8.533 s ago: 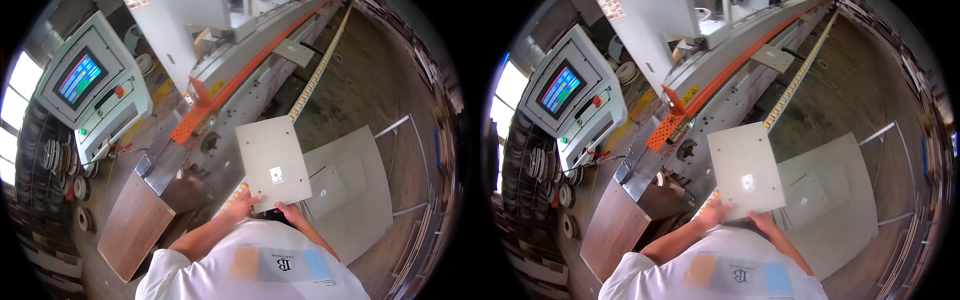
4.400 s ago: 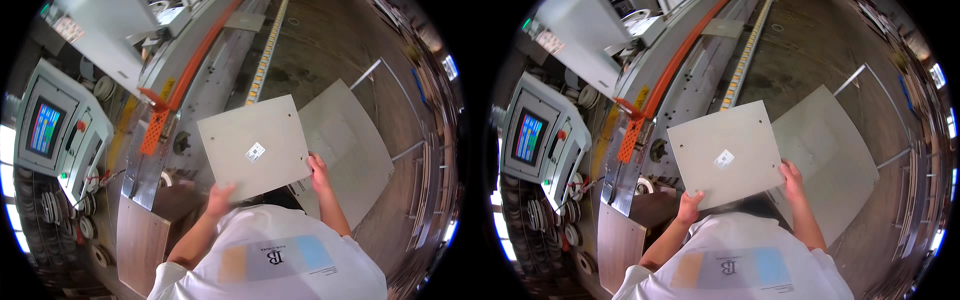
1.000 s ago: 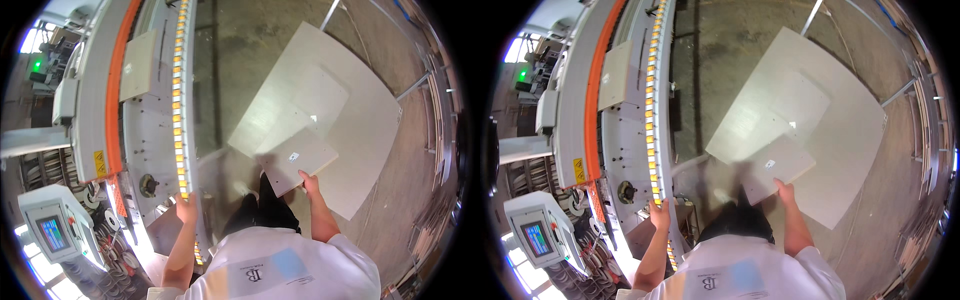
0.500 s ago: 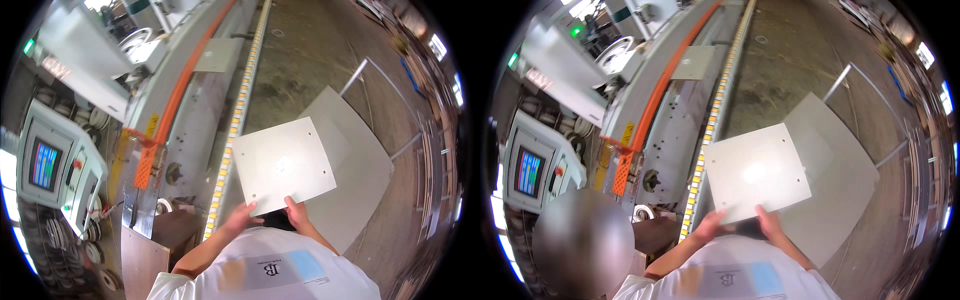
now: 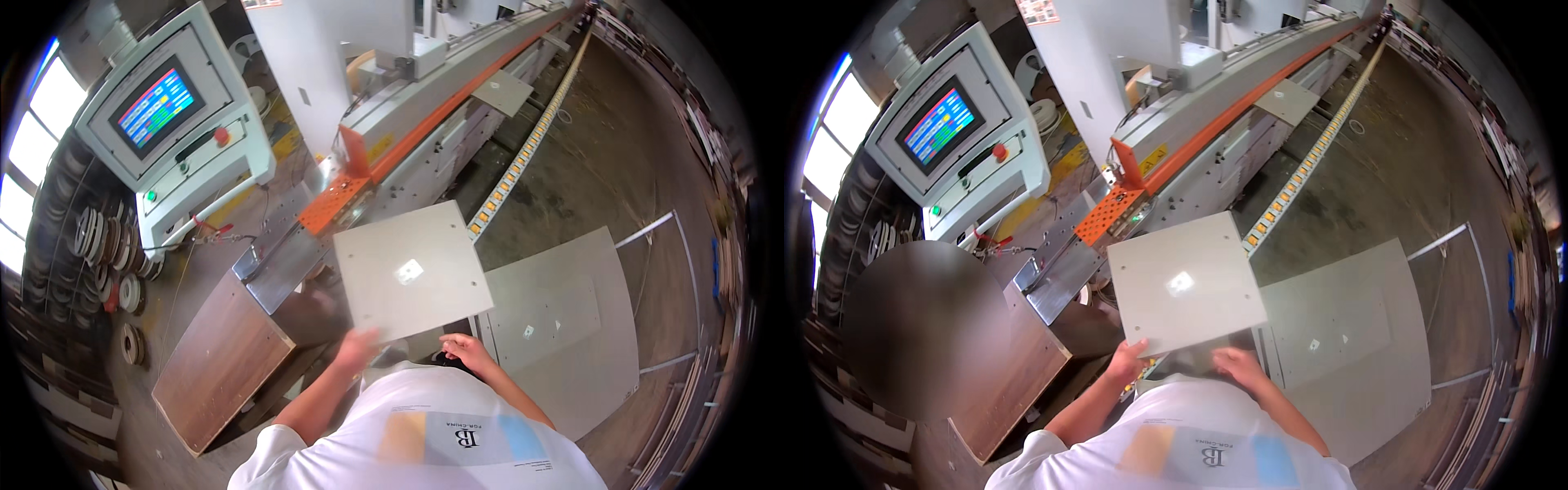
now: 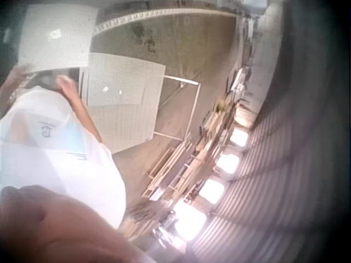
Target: The person operates a large industrial machine to process rectangular boards, feeding them through a conveyor belt and collecting the finished pieces. They then carry a large board across the workshop floor and place it onto a stack of similar boards.
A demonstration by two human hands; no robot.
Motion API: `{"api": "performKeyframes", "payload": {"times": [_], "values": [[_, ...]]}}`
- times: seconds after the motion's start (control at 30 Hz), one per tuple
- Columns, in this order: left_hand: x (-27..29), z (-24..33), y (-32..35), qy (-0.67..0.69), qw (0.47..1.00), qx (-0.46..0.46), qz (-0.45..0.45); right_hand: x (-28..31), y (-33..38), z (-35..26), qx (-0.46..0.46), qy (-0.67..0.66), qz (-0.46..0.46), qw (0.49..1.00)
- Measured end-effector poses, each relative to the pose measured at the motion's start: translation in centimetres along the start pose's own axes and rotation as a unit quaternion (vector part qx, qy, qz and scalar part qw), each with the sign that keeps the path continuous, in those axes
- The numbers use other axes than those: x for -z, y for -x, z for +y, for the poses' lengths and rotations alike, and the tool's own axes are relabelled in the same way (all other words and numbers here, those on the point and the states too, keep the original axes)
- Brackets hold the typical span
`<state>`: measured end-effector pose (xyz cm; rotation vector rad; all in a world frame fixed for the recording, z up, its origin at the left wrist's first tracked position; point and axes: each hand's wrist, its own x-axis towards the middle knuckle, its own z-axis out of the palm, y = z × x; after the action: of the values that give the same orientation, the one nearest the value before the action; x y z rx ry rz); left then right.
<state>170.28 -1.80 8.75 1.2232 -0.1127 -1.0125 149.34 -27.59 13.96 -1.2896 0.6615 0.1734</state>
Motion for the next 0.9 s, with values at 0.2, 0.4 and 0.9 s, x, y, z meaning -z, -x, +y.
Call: {"api": "performKeyframes", "payload": {"times": [0.2,0.4,0.9], "values": [[6.6,0.0,2.0,-0.049,0.994,-0.008,0.096,2.3,0.1,4.3,-0.018,0.056,0.047,0.997],[7.5,1.5,0.7,0.256,0.944,0.076,0.193,5.9,0.8,8.4,-0.048,0.036,0.095,0.994],[8.6,-3.8,-11.1,0.237,0.944,-0.025,0.228,10.7,6.0,18.2,-0.107,0.039,0.216,0.970]]}}
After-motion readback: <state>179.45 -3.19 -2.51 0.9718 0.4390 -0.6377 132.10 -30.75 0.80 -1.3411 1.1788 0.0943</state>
